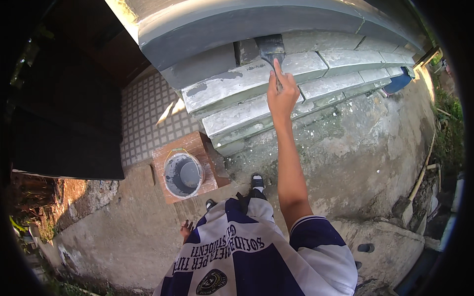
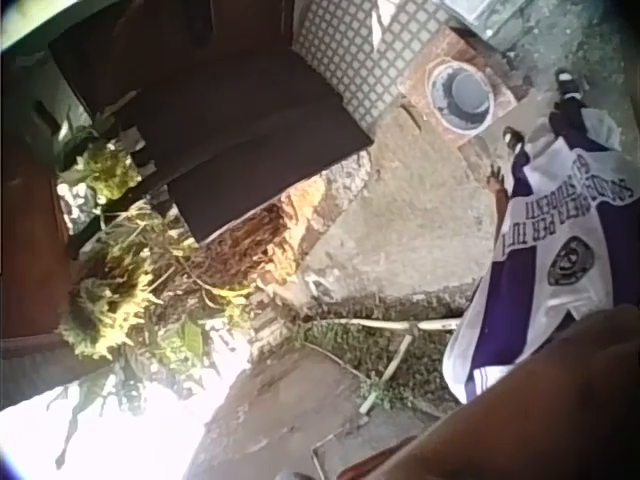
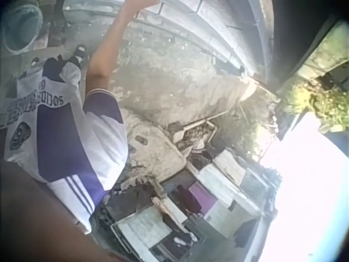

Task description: Painting an exterior concrete ledge with grey paint using a brush.

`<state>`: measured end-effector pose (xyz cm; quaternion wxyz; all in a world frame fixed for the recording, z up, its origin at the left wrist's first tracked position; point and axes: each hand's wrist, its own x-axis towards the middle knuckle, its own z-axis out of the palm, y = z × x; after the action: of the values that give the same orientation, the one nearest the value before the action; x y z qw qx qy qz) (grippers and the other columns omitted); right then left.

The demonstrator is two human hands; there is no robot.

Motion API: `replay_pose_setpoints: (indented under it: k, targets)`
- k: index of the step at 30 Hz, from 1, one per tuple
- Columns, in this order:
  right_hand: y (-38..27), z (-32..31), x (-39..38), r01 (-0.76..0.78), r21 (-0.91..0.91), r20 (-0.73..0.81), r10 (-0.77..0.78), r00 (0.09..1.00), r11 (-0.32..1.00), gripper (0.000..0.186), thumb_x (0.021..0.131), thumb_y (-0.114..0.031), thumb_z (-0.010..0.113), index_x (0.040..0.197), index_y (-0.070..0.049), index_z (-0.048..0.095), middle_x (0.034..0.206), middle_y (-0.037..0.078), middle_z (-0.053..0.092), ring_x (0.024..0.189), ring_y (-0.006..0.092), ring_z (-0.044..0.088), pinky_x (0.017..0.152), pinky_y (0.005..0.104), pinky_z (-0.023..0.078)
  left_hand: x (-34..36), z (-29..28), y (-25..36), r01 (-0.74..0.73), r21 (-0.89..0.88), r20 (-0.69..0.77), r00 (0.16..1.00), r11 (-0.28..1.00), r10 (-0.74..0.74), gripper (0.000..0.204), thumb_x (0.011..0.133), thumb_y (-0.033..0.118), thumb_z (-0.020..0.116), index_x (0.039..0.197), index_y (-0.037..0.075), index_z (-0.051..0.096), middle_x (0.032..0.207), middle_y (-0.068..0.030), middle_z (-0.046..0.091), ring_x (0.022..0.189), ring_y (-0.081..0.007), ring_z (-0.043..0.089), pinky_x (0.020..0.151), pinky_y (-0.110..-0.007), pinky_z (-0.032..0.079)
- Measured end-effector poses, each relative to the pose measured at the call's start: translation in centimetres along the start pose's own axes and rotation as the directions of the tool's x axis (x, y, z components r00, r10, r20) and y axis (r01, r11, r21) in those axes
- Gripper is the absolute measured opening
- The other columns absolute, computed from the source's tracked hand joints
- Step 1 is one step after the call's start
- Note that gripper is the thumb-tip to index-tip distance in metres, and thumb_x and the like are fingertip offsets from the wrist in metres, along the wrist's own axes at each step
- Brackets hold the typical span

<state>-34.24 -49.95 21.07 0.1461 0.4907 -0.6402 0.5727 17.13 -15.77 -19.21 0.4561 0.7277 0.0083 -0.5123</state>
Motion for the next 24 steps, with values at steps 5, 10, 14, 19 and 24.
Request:
replay_pose_setpoints:
  k: [5, 10, 14, 19, 24]
  targets:
    - [3.3, 1.9, 3.5, 0.098, 0.064, -0.037, -0.096, 0.995, 0.993, 0.034, 0.083, -0.008, 0.061, 0.117, -0.015, 0.061, 0.058, 0.008, 0.039, 0.051, 0.0142, 0.039, 0.05, 0.0282, 0.035, -2.4, 2.5, 1.0, 0.0, 0.042, -0.001, 1.0, 0.999, 0.0, 0.037, 0.084, 0.026, 0.056, 0.116, 0.006, 0.054, 0.12, -0.0074, 0.057, 0.1, -0.0272, 0.06, 0.078, -0.039, 0.046]
    - [6.2, 0.0, 0.8, 0.048, 0.088, 0.172, -0.062, 0.983, 0.995, 0.035, 0.083, -0.008, 0.062, 0.117, -0.014, 0.061, 0.057, 0.01, 0.036, 0.051, 0.0156, 0.037, 0.05, 0.0277, 0.036, -2.6, 4.1, 0.4, 0.002, 0.067, 0.016, 1.0, 0.998, -0.003, 0.037, 0.087, 0.026, 0.053, 0.117, 0.005, 0.053, 0.121, -0.0063, 0.057, 0.103, -0.0265, 0.059, 0.081, -0.039, 0.045]
    - [5.4, -1.7, 1.7, 0.029, 0.099, 0.246, -0.053, 0.968, 0.995, 0.034, 0.082, -0.008, 0.062, 0.115, -0.013, 0.061, 0.061, 0.011, 0.049, 0.055, 0.0157, 0.043, 0.055, 0.0268, 0.04, -2.0, 6.0, 0.0, 0.035, 0.135, 0.022, 0.999, 0.99, -0.038, 0.035, 0.09, 0.026, 0.049, 0.118, 0.005, 0.052, 0.123, -0.005, 0.055, 0.105, -0.0256, 0.058, 0.082, -0.038, 0.045]
    - [0.8, -2.7, 5.8, -0.124, 0.043, 0.194, 0.114, 0.974, 0.991, 0.031, 0.082, -0.007, 0.062, 0.113, -0.008, 0.062, 0.08, 0.014, 0.066, 0.069, 0.0161, 0.059, 0.067, 0.0273, 0.046, -2.7, 10.0, 3.3, 0.025, 0.158, 0.096, 0.995, 0.987, -0.041, 0.031, 0.09, 0.022, 0.049, 0.116, 0.006, 0.052, 0.123, -0.0045, 0.055, 0.104, -0.0242, 0.058, 0.081, -0.036, 0.045]
    - [4.9, 2.3, 2.6, 0.015, 0.353, 0.042, -0.032, 0.999, 0.935, 0.029, 0.082, -0.006, 0.062, 0.111, -0.003, 0.062, 0.097, 0.013, 0.066, 0.088, 0.0153, 0.063, 0.08, 0.0246, 0.046, -2.3, 11.8, 5.0, -0.067, 0.236, 0.155, 0.987, 0.969, 0.03, 0.026, 0.087, 0.017, 0.053, 0.111, 0.009, 0.055, 0.118, -0.0037, 0.057, 0.099, -0.0219, 0.06, 0.076, -0.034, 0.045]
